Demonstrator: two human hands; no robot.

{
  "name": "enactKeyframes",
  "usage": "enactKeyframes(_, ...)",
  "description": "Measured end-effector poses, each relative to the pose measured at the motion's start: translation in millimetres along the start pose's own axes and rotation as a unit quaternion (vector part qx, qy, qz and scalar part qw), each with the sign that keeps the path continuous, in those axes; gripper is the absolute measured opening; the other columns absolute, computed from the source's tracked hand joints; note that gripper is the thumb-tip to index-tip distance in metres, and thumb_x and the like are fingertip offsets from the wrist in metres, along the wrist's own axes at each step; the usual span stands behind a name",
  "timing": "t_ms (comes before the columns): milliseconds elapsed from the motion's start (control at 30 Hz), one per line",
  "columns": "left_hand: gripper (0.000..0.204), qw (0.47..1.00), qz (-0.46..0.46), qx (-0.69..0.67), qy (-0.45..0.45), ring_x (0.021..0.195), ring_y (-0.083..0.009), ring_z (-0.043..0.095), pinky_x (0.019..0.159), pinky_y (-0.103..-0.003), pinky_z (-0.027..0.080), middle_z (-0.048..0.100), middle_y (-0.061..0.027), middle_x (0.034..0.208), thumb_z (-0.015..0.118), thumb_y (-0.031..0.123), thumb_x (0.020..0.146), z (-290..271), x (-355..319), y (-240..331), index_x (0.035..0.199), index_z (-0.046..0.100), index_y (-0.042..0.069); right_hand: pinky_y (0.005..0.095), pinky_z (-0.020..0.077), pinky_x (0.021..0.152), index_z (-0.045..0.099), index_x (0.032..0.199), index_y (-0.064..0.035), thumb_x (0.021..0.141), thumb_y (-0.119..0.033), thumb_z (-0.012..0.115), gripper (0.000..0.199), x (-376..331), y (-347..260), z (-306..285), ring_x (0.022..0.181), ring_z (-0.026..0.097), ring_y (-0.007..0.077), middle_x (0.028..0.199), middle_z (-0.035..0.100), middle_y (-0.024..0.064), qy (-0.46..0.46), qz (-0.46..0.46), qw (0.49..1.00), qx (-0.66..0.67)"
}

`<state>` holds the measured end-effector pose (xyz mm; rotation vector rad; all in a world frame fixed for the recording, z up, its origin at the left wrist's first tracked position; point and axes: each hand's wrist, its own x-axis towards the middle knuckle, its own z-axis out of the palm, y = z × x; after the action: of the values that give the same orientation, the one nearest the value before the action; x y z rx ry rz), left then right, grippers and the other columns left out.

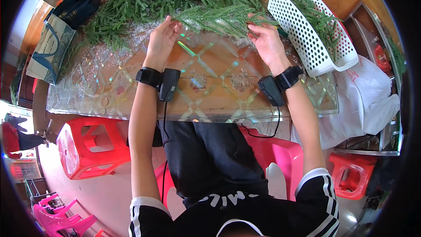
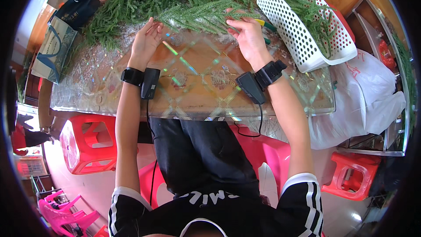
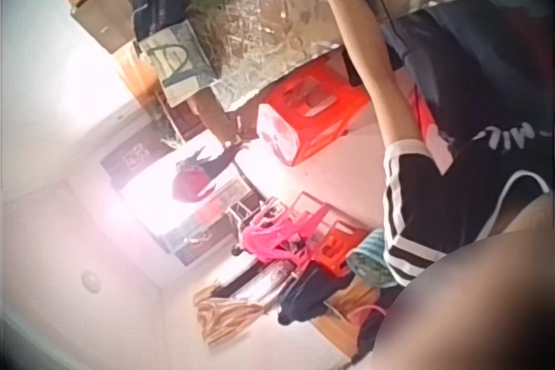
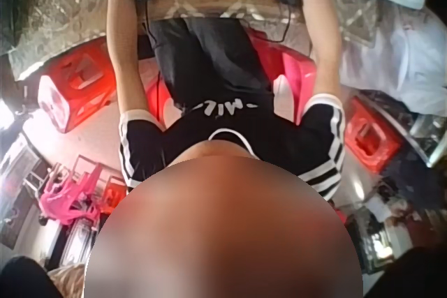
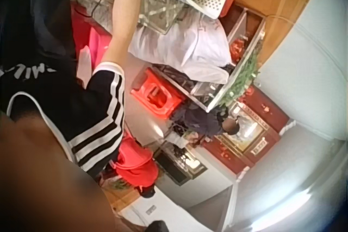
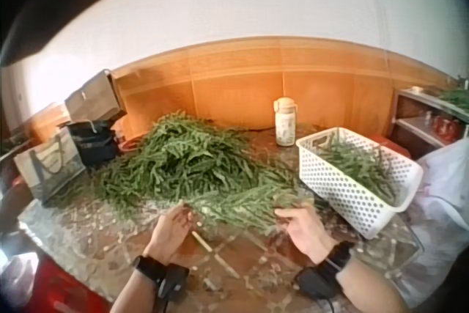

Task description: Trimming green plant stems and placing them into a plastic basket.

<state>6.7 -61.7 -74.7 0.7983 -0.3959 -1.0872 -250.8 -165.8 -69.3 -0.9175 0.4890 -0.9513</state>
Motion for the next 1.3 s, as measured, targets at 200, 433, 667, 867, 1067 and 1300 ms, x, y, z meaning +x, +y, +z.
enactKeyframes(200,0.021,1.0,-0.005,-0.003,-0.002,0.084,-0.0172,0.054,0.073,-0.024,0.048,0.054,-0.0129,0.092,0.057,0.016,0.084,-2.2,1.2,0.2,0.089,0.052,-0.003,0.0236,0.0397,0.07,0.06,0.097,-0.0055,0.074,0.001,0.057,0.024,-0.7,-0.4,0.9,0.083,0.052,0.0099,0.091,0.059,0.0032,0.003,0.004,1.0,-0.004)
enactKeyframes(433,0.022,1.0,-0.005,0.0,-0.002,0.082,-0.0161,0.054,0.072,-0.023,0.047,0.054,-0.013,0.093,0.057,0.017,0.084,-0.9,1.0,-0.4,0.089,0.051,-0.003,0.0229,0.039,0.068,0.059,0.101,-0.0043,0.075,0.001,0.057,0.027,-0.7,-1.1,1.7,0.079,0.05,0.0092,0.089,0.059,0.0029,0.018,0.011,1.0,-0.012)
enactKeyframes(667,0.023,1.0,-0.003,0.002,0.004,0.081,-0.0154,0.054,0.072,-0.023,0.047,0.054,-0.0137,0.094,0.057,0.018,0.084,-2.0,1.9,-1.0,0.09,0.051,-0.003,0.0215,0.0374,0.064,0.058,0.102,-0.0028,0.074,0.001,0.057,0.029,-0.3,-0.1,0.1,0.071,0.049,0.0087,0.083,0.058,0.0023,0.009,0.005,1.0,-0.004)
enactKeyframes(867,0.023,1.0,0.005,0.002,0.001,0.092,-0.0233,0.053,0.075,-0.026,0.047,0.051,-0.0162,0.094,0.054,0.015,0.085,-2.3,2.6,-1.5,0.09,0.047,-0.006,0.0205,0.0367,0.061,0.059,0.099,-0.001,0.073,0.002,0.057,0.026,2.7,0.1,-5.8,0.062,0.047,0.0089,0.077,0.057,0.003,-0.033,0.004,0.999,0.0)
enactKeyframes(1067,0.023,1.0,0.006,0.003,-0.01,0.09,-0.022,0.053,0.075,-0.026,0.047,0.052,-0.0155,0.092,0.053,0.016,0.085,-3.8,2.0,-1.1,0.089,0.047,-0.006,0.0212,0.0383,0.061,0.06,0.093,-0.0016,0.072,0.003,0.058,0.021,-1.5,-2.6,0.8,0.064,0.05,0.01,0.079,0.058,0.0054,-0.041,0.002,0.999,0.016)
enactKeyframes(1300,0.023,1.0,-0.001,0.002,-0.015,0.083,-0.0181,0.053,0.075,-0.025,0.046,0.053,-0.0161,0.092,0.053,0.017,0.086,-3.6,2.4,-1.1,0.088,0.048,-0.005,0.0223,0.0415,0.064,0.06,0.09,-0.0022,0.072,0.003,0.058,0.019,0.2,-0.6,-1.4,0.074,0.056,0.0134,0.089,0.062,0.0104,0.018,0.004,1.0,0.006)
